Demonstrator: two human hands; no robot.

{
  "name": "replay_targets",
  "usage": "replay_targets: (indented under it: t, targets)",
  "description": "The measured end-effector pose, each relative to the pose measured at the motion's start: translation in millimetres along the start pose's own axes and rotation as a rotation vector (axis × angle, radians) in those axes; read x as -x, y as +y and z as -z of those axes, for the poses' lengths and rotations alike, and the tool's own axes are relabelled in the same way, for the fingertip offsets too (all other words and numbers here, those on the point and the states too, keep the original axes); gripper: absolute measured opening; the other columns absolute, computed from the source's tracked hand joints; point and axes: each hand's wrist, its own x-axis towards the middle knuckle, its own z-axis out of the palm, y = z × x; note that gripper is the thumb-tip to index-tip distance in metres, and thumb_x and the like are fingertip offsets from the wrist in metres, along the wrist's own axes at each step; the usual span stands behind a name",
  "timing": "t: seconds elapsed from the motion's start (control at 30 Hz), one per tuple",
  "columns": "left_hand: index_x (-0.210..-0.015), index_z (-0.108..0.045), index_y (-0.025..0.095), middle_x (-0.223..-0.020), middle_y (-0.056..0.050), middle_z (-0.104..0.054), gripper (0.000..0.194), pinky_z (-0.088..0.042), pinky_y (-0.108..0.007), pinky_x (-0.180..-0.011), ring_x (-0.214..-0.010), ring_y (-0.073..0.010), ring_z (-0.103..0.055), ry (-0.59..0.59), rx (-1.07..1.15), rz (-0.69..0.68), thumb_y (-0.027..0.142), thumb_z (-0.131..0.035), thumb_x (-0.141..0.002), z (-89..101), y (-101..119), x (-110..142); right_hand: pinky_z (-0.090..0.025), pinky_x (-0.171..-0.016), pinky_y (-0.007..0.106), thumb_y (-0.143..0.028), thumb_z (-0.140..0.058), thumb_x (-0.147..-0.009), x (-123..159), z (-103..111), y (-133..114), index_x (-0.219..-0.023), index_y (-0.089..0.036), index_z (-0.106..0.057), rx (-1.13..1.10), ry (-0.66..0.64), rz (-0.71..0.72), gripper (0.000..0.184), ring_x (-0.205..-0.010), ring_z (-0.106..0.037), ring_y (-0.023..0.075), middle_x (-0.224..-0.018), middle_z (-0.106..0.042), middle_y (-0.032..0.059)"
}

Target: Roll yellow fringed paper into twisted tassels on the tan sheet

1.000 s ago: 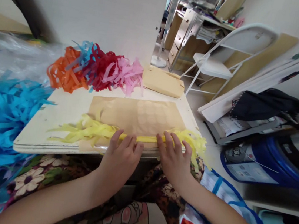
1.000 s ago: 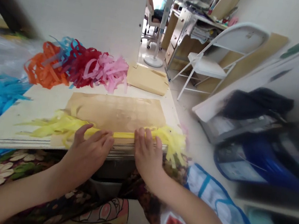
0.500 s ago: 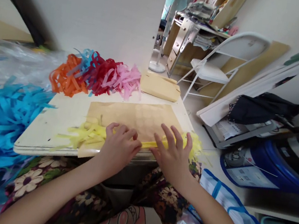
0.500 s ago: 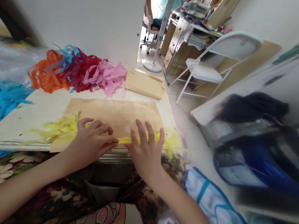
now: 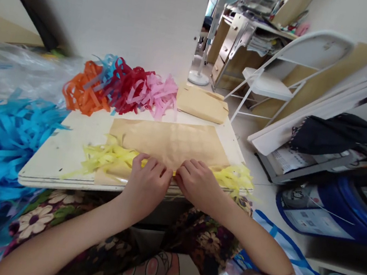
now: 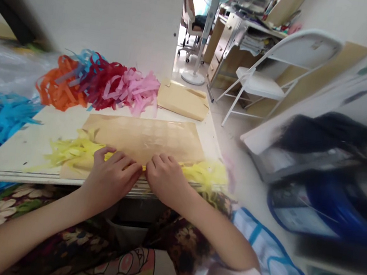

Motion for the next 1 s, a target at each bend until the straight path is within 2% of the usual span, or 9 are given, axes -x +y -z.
replay_targets:
  t: [0.2,0.37,0.47,0.67,0.87,1.0]
  targets:
    - [-0.059,-0.056,0.015,-0.060,-0.005,-0.056,0.017,-0.029,-0.039,-0.070,-0.064,-0.0196,-0.050,-0.054,-0.009,0.075,0.016,-0.045,-0.072,3.1,-0.1,-2.8,-0.025,-0.060,0.029,-0.019,-0.041,-0.080,-1.0,0.5,1.1,-0.067,-0.014,-0.051,0.049,-0.014,-0.009,0.016,-0.065,-0.044,0.0178,-0.068,-0.053,0.0049]
    - [-0.058,-0.056,0.015,-0.056,-0.004,-0.055,0.024,-0.029,-0.038,-0.070,-0.063,-0.0183,-0.048,-0.103,0.018,0.058,0.020,-0.041,-0.076,8.0,-8.3,-1.7,-0.024,-0.061,0.029,-0.020,-0.041,-0.080,13.1,1.2,7.9,-0.066,-0.014,-0.052,0.060,0.005,-0.065,0.019,-0.064,-0.044,0.0171,-0.066,-0.053,0.0047]
    - [-0.057,-0.056,0.014,-0.055,-0.004,-0.054,0.025,-0.030,-0.037,-0.069,-0.061,-0.0174,-0.047,-0.079,-0.035,0.037,0.019,-0.041,-0.076,7.8,-9.3,-3.1,-0.024,-0.063,0.029,-0.020,-0.041,-0.080,21.2,3.6,13.8,-0.065,-0.014,-0.053,0.065,-0.004,-0.097,0.020,-0.065,-0.045,0.0165,-0.066,-0.054,0.0050]
    - [-0.055,-0.054,0.013,-0.053,-0.005,-0.052,0.026,-0.032,-0.037,-0.066,-0.058,-0.0177,-0.046,-0.088,-0.145,0.018,0.020,-0.040,-0.076,5.1,-6.9,-7.2,-0.024,-0.070,0.031,-0.021,-0.043,-0.080,25.2,12.7,20.3,-0.067,-0.014,-0.055,0.051,-0.074,-0.169,0.019,-0.069,-0.046,0.0170,-0.071,-0.055,0.0050]
    - [-0.057,-0.053,0.012,-0.055,-0.005,-0.053,0.026,-0.033,-0.039,-0.067,-0.059,-0.0190,-0.047,-0.134,-0.137,0.000,0.023,-0.040,-0.078,1.6,-11.2,-7.6,-0.024,-0.073,0.030,-0.026,-0.047,-0.077,25.6,14.1,27.5,-0.068,-0.013,-0.056,-0.066,-0.150,-0.258,0.018,-0.071,-0.047,0.0163,-0.073,-0.054,0.0052]
    - [-0.058,-0.053,0.011,-0.054,-0.006,-0.053,0.026,-0.033,-0.039,-0.065,-0.059,-0.0200,-0.048,-0.161,-0.148,-0.008,0.022,-0.039,-0.077,2.1,-11.4,-10.6,-0.024,-0.072,0.030,-0.024,-0.046,-0.077,21.1,16.0,32.6,-0.067,-0.013,-0.056,-0.107,-0.210,-0.261,0.019,-0.070,-0.048,0.0154,-0.074,-0.054,0.0053]
